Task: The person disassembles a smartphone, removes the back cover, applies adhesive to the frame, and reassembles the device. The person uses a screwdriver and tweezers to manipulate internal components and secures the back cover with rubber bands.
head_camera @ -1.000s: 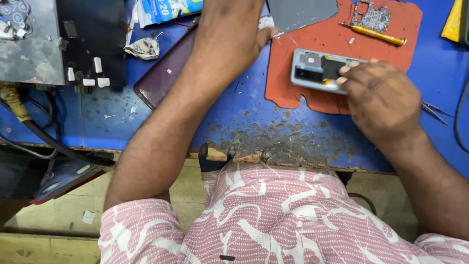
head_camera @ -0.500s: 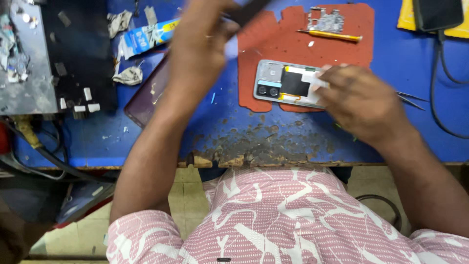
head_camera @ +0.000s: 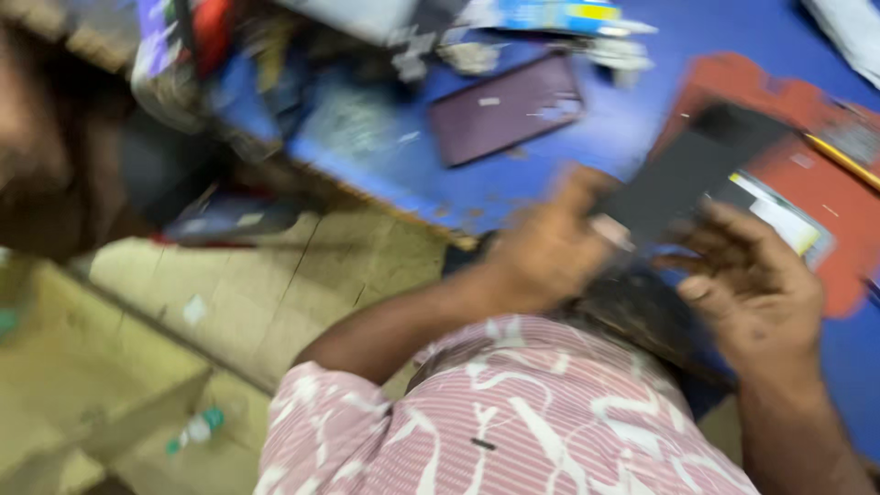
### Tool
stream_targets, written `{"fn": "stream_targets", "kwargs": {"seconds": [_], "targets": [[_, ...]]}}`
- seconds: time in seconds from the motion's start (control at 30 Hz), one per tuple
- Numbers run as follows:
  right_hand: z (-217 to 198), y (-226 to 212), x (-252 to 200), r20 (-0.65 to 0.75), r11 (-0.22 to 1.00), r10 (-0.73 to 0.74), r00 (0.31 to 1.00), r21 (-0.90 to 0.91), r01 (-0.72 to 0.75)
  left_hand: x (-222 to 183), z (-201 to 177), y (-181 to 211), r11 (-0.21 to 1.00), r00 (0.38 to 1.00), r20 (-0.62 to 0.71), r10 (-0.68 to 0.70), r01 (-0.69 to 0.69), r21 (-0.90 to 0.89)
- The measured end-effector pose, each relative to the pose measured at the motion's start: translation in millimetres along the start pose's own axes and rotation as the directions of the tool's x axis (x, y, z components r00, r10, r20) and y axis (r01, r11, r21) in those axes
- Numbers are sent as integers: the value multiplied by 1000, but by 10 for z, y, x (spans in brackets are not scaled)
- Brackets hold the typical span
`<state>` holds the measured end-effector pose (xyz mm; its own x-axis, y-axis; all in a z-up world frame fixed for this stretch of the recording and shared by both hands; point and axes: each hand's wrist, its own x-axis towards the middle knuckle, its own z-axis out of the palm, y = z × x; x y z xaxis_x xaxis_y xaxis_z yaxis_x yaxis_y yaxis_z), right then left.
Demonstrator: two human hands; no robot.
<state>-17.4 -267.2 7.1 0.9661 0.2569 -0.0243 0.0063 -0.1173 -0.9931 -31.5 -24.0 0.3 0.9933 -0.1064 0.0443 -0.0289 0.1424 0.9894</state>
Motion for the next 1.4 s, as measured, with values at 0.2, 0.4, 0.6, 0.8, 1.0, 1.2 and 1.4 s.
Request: {"fn": "stream_targets", "kwargs": {"seconds": [0.2,0.4,0.6,0.8,1.0,1.2,1.4], "targets": [[230,132,2,24,991,-114,993,78,112,-354,-940,49,883,996,-91,25,21,469],[111,124,-48,-94,970,-84,992,220,103,-528,-3195,198,599,831,-443,336,175,782],[134,78,-10,-167,975,-126,978,160,153,-55,-4100,224,376,953,-271,136,203,904],[54,176,115,-174,971,-150,973,159,178,-25,-4304,46,259,949,-228,220,168,951],[52,121,317,-88,915,-129,988,374,153,-271,-4264,368,552,699,-505,506,187,813],[666,-139,412,418,901,-252,873,429,54,-569,-2132,123,842,651,-548,526,-308,443],[877,-322,295,328,921,-86,941,386,-50,-398,-500,-157,888,953,-1,303,-282,364]]}}
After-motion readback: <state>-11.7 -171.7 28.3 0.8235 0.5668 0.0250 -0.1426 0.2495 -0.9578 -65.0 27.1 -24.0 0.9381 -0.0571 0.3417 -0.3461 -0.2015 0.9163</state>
